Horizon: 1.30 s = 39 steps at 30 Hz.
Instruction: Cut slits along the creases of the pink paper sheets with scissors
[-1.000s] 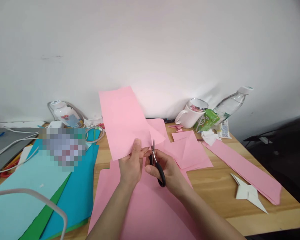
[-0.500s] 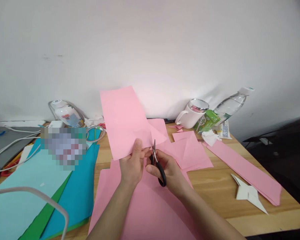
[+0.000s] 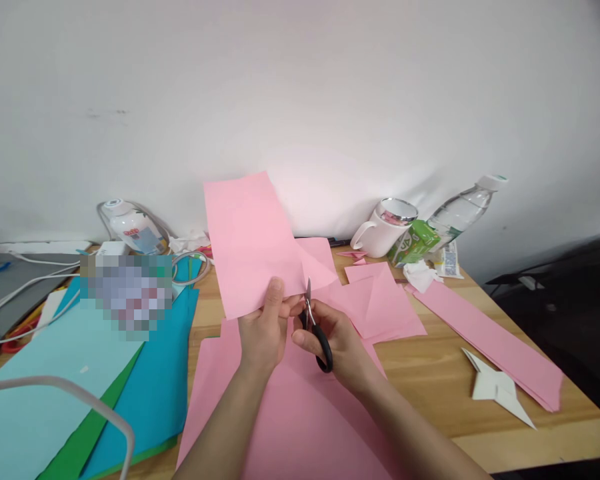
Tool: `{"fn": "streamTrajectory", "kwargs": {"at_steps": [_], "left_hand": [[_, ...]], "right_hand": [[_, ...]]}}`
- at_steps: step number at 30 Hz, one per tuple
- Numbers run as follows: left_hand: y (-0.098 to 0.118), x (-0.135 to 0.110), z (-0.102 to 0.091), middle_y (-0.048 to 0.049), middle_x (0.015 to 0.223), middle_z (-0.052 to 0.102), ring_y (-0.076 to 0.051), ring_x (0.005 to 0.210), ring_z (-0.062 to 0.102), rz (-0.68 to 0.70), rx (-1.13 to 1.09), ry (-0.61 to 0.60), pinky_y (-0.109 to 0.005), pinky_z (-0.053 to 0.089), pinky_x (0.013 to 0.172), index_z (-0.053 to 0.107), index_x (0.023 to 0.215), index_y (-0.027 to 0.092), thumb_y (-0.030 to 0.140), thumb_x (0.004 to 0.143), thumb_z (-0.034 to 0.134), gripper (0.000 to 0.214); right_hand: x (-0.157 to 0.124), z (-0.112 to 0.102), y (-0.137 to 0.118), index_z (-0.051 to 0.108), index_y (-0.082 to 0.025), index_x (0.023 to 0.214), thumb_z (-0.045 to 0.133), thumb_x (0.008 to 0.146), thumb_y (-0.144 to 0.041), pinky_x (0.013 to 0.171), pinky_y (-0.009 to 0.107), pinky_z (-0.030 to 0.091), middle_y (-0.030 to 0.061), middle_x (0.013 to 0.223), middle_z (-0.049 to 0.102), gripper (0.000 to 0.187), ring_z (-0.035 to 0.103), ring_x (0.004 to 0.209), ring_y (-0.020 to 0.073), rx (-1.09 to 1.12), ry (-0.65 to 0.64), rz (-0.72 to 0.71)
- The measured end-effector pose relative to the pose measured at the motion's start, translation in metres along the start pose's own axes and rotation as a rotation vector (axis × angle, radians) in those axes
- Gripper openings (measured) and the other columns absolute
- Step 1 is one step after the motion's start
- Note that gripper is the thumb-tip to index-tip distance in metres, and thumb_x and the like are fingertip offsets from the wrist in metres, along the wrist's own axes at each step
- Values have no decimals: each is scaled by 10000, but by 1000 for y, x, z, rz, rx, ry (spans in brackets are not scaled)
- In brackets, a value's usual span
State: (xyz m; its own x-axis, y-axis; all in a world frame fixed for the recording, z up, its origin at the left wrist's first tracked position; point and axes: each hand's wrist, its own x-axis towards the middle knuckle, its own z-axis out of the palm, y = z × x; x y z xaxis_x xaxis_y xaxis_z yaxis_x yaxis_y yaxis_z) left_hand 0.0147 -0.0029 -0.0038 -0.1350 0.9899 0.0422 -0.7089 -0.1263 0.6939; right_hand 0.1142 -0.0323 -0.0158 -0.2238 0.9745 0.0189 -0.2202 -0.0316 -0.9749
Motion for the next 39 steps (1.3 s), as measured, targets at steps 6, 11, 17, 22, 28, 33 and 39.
{"fn": "streamTrajectory", "kwargs": {"at_steps": [6, 11, 17, 22, 28, 33, 39], "left_hand": [[1, 0, 0, -53, 883, 723, -196, 866, 677, 2, -9, 11, -310, 525, 787, 673, 999, 202, 280, 722, 711, 291], [1, 0, 1, -67, 943, 716, -224, 905, 668, 3, -19, 20, -330, 537, 766, 660, 1042, 206, 265, 702, 728, 351], [1, 0, 1, -57, 965, 710, -213, 953, 653, 17, -29, 13, -333, 538, 785, 660, 1029, 226, 240, 739, 695, 293], [1, 1, 0, -44, 943, 714, -210, 944, 656, 9, -22, 5, -343, 529, 808, 664, 1002, 227, 225, 721, 710, 285], [2, 0, 3, -54, 820, 720, -210, 773, 687, -30, 10, -9, -364, 550, 750, 677, 942, 164, 225, 690, 730, 265], [3, -1, 3, -49, 773, 714, -208, 746, 685, -46, 6, -24, -354, 554, 717, 684, 905, 158, 217, 699, 719, 217], [3, -1, 3, -33, 741, 710, -190, 714, 684, -29, 24, 10, -345, 538, 766, 686, 859, 154, 206, 669, 742, 206]], "right_hand": [[0, -1, 1, 614, -153, 860, 729, 707, -356, 507, 214, 268, -50, 610, 401, 279, 331, 540, 72, 6, 8, -11], [0, 0, 4, 613, -153, 852, 728, 708, -349, 503, 215, 259, -54, 595, 400, 269, 326, 534, 71, 9, 14, -18], [0, 0, 6, 611, -147, 823, 742, 689, -342, 492, 213, 248, -54, 585, 414, 271, 325, 523, 68, 14, 48, -14], [0, -1, 7, 604, -145, 830, 776, 648, -333, 493, 210, 260, -57, 586, 421, 314, 331, 525, 69, 24, 50, 6], [0, -1, 3, 574, -154, 921, 756, 671, -366, 527, 216, 323, -37, 648, 462, 374, 399, 576, 90, -11, 59, 22], [0, 0, 1, 568, -164, 889, 755, 662, -394, 548, 229, 353, -27, 673, 462, 373, 429, 604, 106, -18, 52, 9], [0, 0, 1, 572, -157, 951, 753, 656, -419, 522, 229, 318, -44, 627, 434, 434, 383, 561, 99, -21, 55, 36]]}}
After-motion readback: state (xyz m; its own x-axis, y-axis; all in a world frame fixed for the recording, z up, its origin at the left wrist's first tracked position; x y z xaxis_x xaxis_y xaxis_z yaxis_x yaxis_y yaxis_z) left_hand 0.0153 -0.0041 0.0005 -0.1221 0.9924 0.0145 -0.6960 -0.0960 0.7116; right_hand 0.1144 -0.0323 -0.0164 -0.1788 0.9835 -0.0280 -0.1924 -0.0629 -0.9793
